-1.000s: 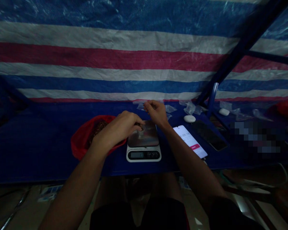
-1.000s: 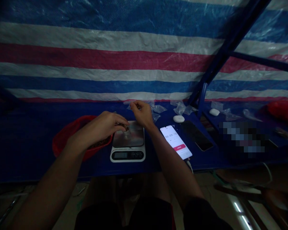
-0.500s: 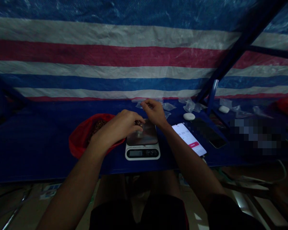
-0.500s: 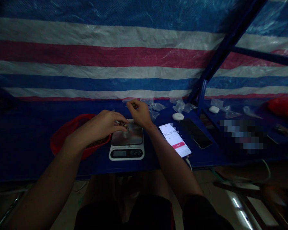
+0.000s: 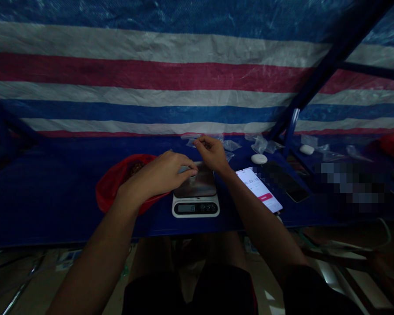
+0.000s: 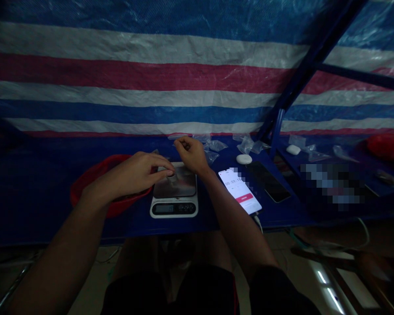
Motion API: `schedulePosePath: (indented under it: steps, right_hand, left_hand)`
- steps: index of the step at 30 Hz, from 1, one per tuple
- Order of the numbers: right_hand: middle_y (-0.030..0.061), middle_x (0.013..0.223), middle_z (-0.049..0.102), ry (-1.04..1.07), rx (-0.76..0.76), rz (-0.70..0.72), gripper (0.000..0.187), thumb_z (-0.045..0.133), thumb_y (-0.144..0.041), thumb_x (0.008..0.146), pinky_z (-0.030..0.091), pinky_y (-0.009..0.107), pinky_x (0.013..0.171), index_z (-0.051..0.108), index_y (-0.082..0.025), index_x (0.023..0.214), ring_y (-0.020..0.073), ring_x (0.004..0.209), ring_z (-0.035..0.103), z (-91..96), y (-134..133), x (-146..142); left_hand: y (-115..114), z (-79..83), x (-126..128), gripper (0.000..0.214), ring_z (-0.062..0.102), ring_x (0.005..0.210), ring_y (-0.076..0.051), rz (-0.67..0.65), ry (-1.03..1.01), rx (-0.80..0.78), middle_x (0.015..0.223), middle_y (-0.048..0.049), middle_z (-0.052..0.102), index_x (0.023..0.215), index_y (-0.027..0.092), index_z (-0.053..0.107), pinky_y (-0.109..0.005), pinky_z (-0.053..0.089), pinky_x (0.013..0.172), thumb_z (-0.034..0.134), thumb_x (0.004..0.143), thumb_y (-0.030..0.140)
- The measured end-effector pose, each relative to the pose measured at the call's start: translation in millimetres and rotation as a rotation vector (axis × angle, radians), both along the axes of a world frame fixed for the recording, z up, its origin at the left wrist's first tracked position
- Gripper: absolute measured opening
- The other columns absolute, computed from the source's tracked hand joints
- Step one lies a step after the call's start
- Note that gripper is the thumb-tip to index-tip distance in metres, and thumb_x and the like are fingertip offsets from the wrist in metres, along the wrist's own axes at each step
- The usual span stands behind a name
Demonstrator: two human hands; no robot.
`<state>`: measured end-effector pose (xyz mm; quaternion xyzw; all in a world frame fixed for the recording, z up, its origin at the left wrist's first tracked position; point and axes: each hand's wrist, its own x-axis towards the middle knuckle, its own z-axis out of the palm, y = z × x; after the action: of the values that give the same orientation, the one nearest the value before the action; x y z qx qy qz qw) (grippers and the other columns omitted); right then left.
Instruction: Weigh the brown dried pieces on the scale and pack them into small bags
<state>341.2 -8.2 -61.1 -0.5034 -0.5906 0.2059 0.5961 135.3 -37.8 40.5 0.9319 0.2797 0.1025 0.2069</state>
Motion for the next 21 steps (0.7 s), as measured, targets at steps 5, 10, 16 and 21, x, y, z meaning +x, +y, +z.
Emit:
schedulePosePath:
  steps: [5,10,16,21]
  right_hand:
    - [-0.0001,0.069,0.068,-0.002,-0.025,-0.027,0.029,0.07,-0.049,0.093,0.043,0.03,0.059,0.074,-0.022,0.084,0.015,0.063,0.056,-0.4,-3,2]
    - [-0.0007,0.067,0.065,-0.027,-0.014,-0.036,0.025,0.069,-0.042,0.093,0.042,0.029,0.059,0.074,-0.021,0.082,0.0139,0.061,0.054,1.5,-5,1]
    - [-0.0018,0.068,0.065,-0.079,-0.012,0.013,0.028,0.066,-0.044,0.095,0.041,0.028,0.059,0.075,-0.019,0.085,0.0129,0.06,0.053,-1.1,-7,-2]
    - [-0.0022,0.066,0.065,-0.106,-0.028,0.01,0.03,0.067,-0.047,0.096,0.039,0.028,0.057,0.076,-0.019,0.087,0.013,0.058,0.053,-4.3,-8,-2]
  left_hand:
    - [6,10.5,-40,0.033,0.077,0.101,-0.023,0.186,0.055,0.024,0.116,-0.0016,0.084,0.114,0.025,0.083,-0.032,0.057,0.094,0.057,0.094,0.024]
    - [23,-14.5,-86,0.022,0.077,0.083,-0.022,0.345,0.329,-0.135,0.101,-0.0043,0.084,0.101,0.023,0.082,-0.029,0.056,0.072,0.068,0.084,0.027]
    - [30,-47.6,-91,0.025,0.076,0.1,-0.024,0.333,0.253,-0.046,0.111,-0.008,0.082,0.104,0.022,0.08,-0.029,0.056,0.085,0.08,0.08,0.03]
    - [31,-49.8,-93,0.021,0.077,0.1,-0.024,0.336,0.264,-0.046,0.113,-0.0071,0.083,0.105,0.024,0.081,-0.03,0.055,0.086,0.069,0.088,0.025]
